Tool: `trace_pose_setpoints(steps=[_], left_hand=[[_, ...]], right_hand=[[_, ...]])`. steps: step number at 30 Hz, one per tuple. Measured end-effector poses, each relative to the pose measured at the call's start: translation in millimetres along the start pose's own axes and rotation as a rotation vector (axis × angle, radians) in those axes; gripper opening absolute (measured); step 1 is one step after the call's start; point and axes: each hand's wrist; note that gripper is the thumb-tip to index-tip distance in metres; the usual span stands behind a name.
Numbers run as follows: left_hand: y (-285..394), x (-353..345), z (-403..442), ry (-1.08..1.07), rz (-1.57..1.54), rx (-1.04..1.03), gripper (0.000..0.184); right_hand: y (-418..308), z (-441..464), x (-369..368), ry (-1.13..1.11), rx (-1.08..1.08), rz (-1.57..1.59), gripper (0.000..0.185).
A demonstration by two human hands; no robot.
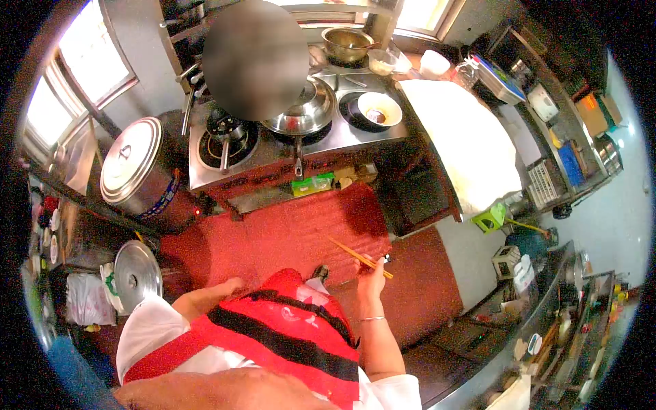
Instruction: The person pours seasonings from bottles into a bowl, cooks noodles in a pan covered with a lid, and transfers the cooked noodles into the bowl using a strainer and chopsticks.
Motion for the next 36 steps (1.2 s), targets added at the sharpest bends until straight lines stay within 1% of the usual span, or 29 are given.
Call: trace_pose_setpoints(steps=[1, 2, 4, 6, 7, 8, 9, 10, 11, 13, 14, 16, 17, 19, 20, 22, 23, 25, 27, 30, 32, 34, 35, 36], left_hand=[[0.8, 8.0, 11.7, 0.071, -0.027, 0.004, 0.034], [9.1, 18.5, 22.8, 0.157, -0.088, 0.075, 0.034], [25.4, 38.2, 45.3, 0.345, -0.23, 0.2, 0.034], [67.9, 78.2, 38.0, 0.573, -0.422, 0.204, 0.033], [106.7, 115.5, 21.0, 0.689, -0.515, 0.188, 0.033], [128.3, 137.5, 19.7, 0.738, -0.553, 0.195, 0.031], [149.7, 159.6, 18.5, 0.787, -0.591, 0.2, 0.03], [162.7, 174.5, 16.0, 0.878, -0.663, 0.203, 0.028], [170.4, 187.9, 16.3, 0.875, -0.663, 0.209, 0.028], [183.2, 216.3, 25.3, 1.01, -0.708, 0.209, 0.025], [192.5, 234.5, 22.5, 1.007, -0.713, 0.218, 0.025], [200.8, 267.2, 19.9, 1.149, -0.72, 0.184, 0.022], [194.7, 278.7, 28.8, 1.152, -0.724, 0.193, 0.022], [178.5, 300.0, 43.8, 1.27, -0.867, 0.089, 0.019], [178.0, 318.8, 43.7, 1.275, -0.867, 0.1, 0.019], [192.5, 365.5, 38.0, 1.308, -0.913, 0.098, 0.017], [192.7, 384.8, 39.5, 1.31, -0.913, 0.104, 0.017], [190.4, 423.2, 46.8, 1.463, -0.762, 0.007, 0.017], [187.9, 464.6, 53.0, 1.492, -0.758, -0.01, 0.017], [171.2, 526.9, 71.3, 1.568, -0.715, -0.043, 0.019], [165.2, 565.6, 79.3, 1.615, -0.681, -0.052, 0.022], [169.1, 605.1, 82.3, 1.642, -0.577, 0.068, 0.027], [161.5, 620.1, 86.6, 1.583, -0.583, 0.076, 0.035], [153.7, 635.1, 91.0, 1.573, -0.586, 0.084, 0.035]], right_hand=[[-8.8, 17.1, 5.2, 0.005, -0.056, 0.02, 0.048], [-17.2, 32.9, 6.1, -0.007, -0.061, 0.009, 0.048], [-32.4, 63.0, 6.3, 0.021, -0.005, -0.053, 0.044], [-49.1, 91.0, 2.6, 0.011, -0.01, -0.078, 0.041], [-61.1, 105.4, -0.4, -0.04, -0.005, -0.097, 0.04], [-64.0, 118.5, 1.1, -0.085, 0.005, -0.115, 0.038], [-66.3, 132.9, 2.2, -0.069, -0.012, -0.092, 0.034], [-66.9, 140.7, 0.3, -0.068, -0.023, -0.091, 0.034], [-71.0, 147.1, -4.9, -0.072, -0.012, -0.119, 0.032], [-72.7, 165.8, -6.0, -0.107, 0.008, -0.125, 0.026], [-76.3, 170.9, -10.1, -0.108, -0.012, -0.153, 0.025], [-79.0, 177.9, -18.3, -0.069, -0.036, -0.161, 0.026], [-80.6, 184.4, -20.5, -0.075, -0.043, -0.166, 0.026], [-80.9, 194.8, -25.7, -0.079, -0.059, -0.134, 0.03], [-82.0, 200.3, -28.5, -0.086, -0.068, -0.136, 0.03], [-87.5, 207.9, -29.6, -0.064, -0.1, -0.067, 0.037], [-90.9, 211.8, -30.3, -0.094, -0.096, -0.065, 0.045], [-97.5, 221.1, -32.6, -0.08, -0.124, -0.052, 0.046], [-101.0, 236.9, -32.4, -0.063, -0.136, -0.069, 0.05], [-105.6, 261.4, -35.8, -0.12, -0.102, -0.063, 0.049], [-114.2, 272.2, -45.8, -0.089, -0.099, -0.103, 0.048], [-124.0, 282.6, -59.0, -0.158, -0.065, -0.168, 0.045], [-123.9, 293.8, -60.4, -0.196, -0.081, -0.114, 0.043], [-128.2, 295.6, -73.7, -0.189, -0.091, -0.116, 0.043]])
Point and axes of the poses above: each hand's wrist, its own z-axis towards the middle knuckle, its own x-axis out of the back of the hand, y = z × x, and after that the axes turned 9 degrees about -z, right-handed
